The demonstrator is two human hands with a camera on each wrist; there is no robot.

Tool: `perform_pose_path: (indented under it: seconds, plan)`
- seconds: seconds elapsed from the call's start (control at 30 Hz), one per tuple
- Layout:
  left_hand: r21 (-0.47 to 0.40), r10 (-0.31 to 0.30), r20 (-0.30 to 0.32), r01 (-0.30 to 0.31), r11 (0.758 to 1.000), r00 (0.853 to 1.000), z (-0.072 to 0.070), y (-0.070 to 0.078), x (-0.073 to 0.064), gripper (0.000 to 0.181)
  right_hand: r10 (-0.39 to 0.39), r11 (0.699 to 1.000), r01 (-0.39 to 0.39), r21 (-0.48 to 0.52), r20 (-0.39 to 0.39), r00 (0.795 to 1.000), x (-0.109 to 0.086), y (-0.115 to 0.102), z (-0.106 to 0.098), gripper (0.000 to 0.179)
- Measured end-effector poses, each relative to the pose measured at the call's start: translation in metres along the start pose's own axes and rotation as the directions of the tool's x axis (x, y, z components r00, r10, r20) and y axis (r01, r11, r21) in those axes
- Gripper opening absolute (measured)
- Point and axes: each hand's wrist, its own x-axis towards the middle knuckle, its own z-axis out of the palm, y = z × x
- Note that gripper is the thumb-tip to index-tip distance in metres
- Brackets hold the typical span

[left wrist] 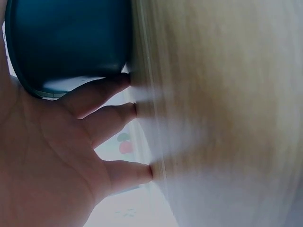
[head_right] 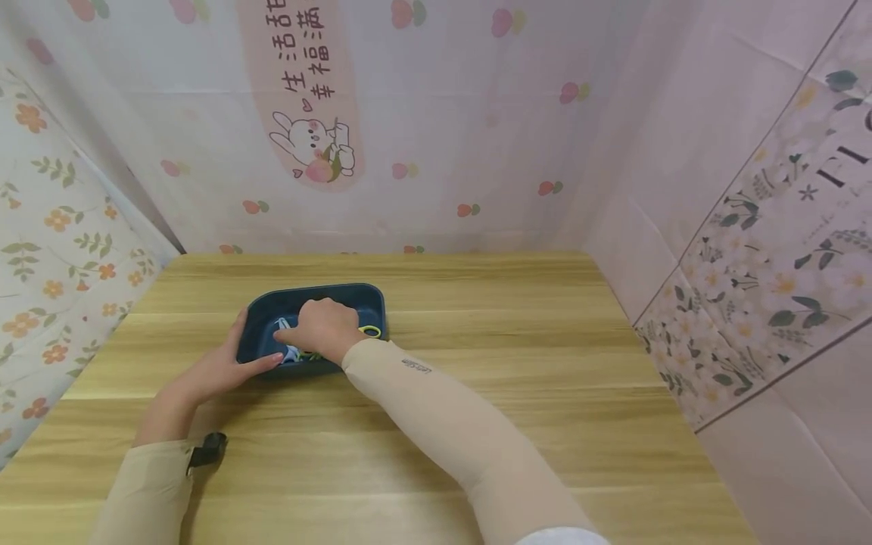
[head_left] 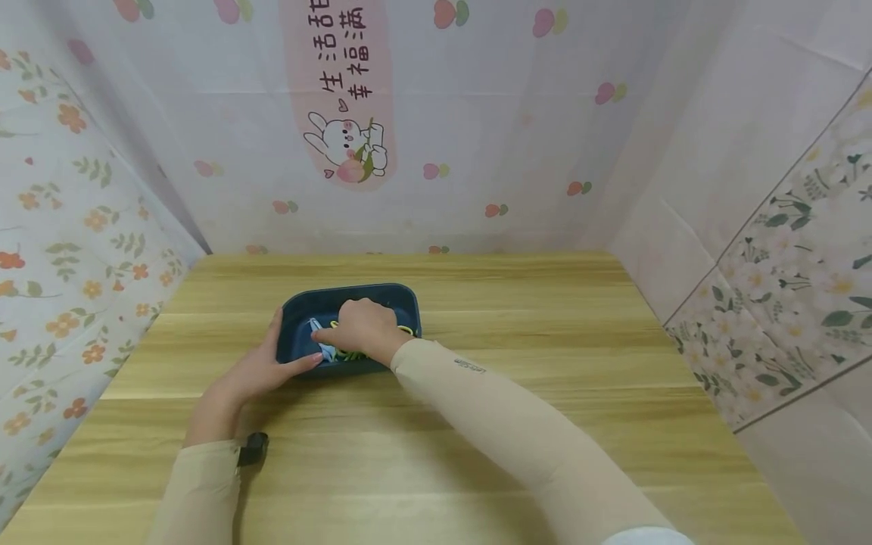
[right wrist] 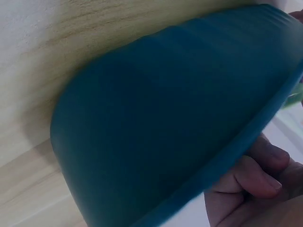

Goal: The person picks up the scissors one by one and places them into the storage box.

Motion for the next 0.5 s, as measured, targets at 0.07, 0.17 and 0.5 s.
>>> perform_pose_path:
  seconds: [0.07, 0.17, 0.5]
  plan:
    - [0.009, -0.001, -0.002, 0.001, 1.000, 1.000, 0.000, 0.000, -0.001, 0.130, -0.038, 0.999, 0.038, 0.012, 0.005, 0.999, 0.001, -0.001, 0.002, 0.061]
    - [0.022, -0.004, -0.006, 0.004, 1.000, 1.000, 0.001, 0.000, -0.001, 0.130, -0.096, 0.995, 0.095, 0.011, 0.025, 0.995, 0.001, -0.001, 0.005, 0.061]
    - [0.002, -0.037, 0.001, 0.037, 0.999, 0.999, -0.001, 0.001, 0.001, 0.132, -0.110, 0.994, 0.110, 0.007, 0.053, 0.993, 0.002, 0.013, -0.005, 0.041]
